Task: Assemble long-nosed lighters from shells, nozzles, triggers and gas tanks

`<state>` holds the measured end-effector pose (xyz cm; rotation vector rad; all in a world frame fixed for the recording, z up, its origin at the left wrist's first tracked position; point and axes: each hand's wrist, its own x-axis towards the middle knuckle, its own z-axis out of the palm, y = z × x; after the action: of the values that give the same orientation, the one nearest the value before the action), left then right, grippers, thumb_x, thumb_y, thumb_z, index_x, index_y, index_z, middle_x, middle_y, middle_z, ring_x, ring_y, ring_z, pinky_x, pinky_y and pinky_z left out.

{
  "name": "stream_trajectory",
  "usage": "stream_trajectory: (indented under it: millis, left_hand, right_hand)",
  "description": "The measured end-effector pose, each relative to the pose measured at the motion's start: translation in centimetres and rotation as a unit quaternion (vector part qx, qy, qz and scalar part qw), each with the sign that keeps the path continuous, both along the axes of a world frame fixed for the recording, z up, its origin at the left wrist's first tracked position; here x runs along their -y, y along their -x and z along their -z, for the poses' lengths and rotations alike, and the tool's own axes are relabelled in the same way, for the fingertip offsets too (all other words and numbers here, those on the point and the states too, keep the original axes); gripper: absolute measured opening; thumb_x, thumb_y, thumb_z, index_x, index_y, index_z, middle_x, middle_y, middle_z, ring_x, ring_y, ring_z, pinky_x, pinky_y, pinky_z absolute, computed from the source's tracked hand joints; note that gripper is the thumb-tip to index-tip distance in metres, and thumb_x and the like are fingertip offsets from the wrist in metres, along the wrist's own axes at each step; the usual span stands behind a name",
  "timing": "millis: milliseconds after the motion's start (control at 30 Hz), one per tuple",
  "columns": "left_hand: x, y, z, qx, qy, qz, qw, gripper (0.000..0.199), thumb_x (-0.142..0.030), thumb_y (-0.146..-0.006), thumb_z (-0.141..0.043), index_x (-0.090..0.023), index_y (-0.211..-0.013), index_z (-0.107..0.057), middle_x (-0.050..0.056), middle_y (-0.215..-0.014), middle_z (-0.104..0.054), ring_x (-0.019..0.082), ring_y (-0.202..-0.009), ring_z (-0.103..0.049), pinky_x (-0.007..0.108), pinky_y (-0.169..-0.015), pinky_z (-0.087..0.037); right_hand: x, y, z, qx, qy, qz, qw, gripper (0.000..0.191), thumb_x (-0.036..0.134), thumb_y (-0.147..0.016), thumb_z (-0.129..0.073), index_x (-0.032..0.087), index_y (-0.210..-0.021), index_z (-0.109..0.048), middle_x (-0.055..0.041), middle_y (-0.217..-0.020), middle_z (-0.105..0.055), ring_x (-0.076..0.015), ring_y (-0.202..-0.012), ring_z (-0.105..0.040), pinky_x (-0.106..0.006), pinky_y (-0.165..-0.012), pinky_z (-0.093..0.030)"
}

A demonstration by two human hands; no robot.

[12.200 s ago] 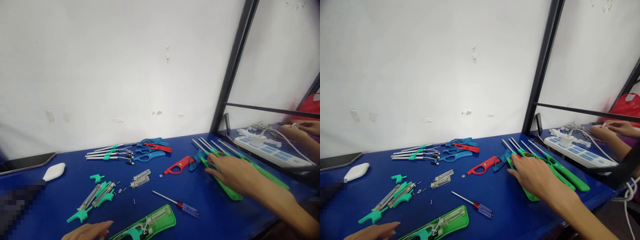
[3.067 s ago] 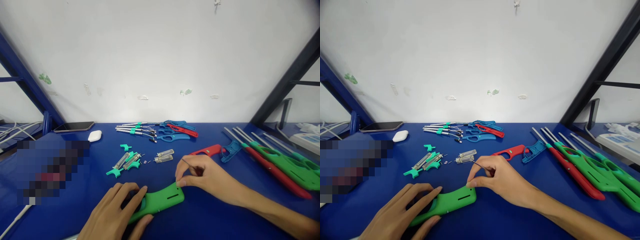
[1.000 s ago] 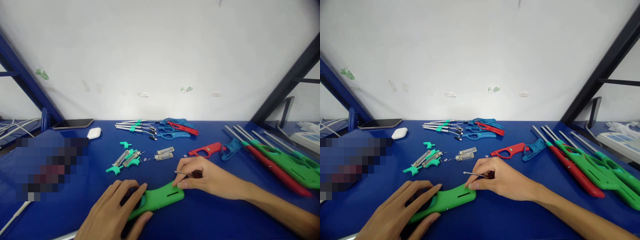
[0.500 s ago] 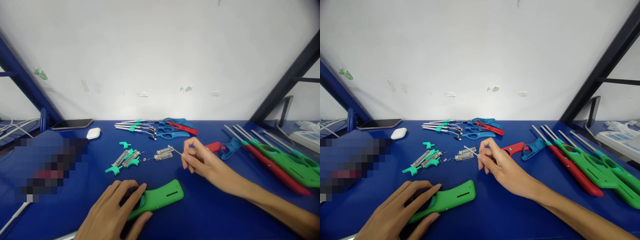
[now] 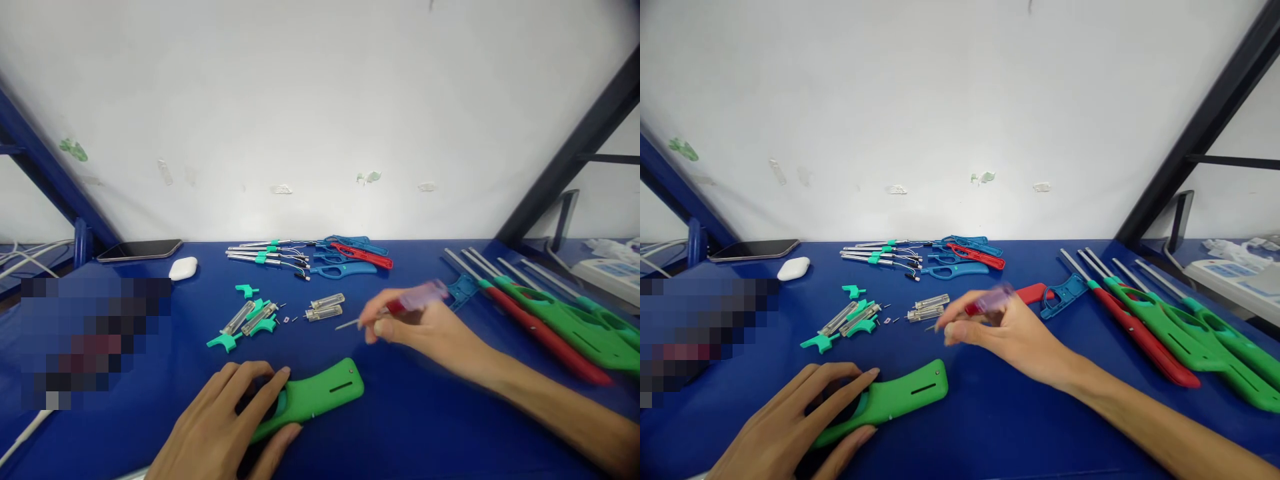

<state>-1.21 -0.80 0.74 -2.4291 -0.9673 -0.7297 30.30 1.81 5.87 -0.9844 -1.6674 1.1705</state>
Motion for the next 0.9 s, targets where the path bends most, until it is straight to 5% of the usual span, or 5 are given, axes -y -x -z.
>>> stream_trajectory:
  millis: [300, 900]
  left_hand:
    - [0.1, -0.4, -0.5, 0.017, -0.005, 0.006, 1.0, 0.047, -0.058, -0.109, -0.042, -0.026, -0.123, -0.074, 0.004, -0.109, -0.081, 0.024, -0.091, -0.081, 0.037, -0.073, -0.07]
    - [0.0, -0.2, 0.0, 0.002, -0.006, -0.003, 1.0, 0.049, -0.059, -0.108, -0.043, -0.025, -0.124, -0.074, 0.004, -0.111, -0.081, 0.024, -0.092, -0.08, 0.035, -0.075, -0.07]
  right_hand:
    - [1.1, 1.3, -0.1, -0.012, -0.057, 0.008, 0.998, 0.037, 0.05, -0.094, -0.074, 0.018, -0.075, -0.07, -0.0035, -0.08, -0.067, -0.0121, -0.06, -0.063, -0.024, -0.053, -0.056]
    - [1.1, 1.5, 0.8, 0.026, -0.017, -0.024, 0.999, 0.034, 0.048, -0.093, -0.076, 0.017, -0.081, -0.07, -0.0031, -0.079, -0.069, -0.0119, -0.06, -0.065, -0.023, -0.055, -0.058]
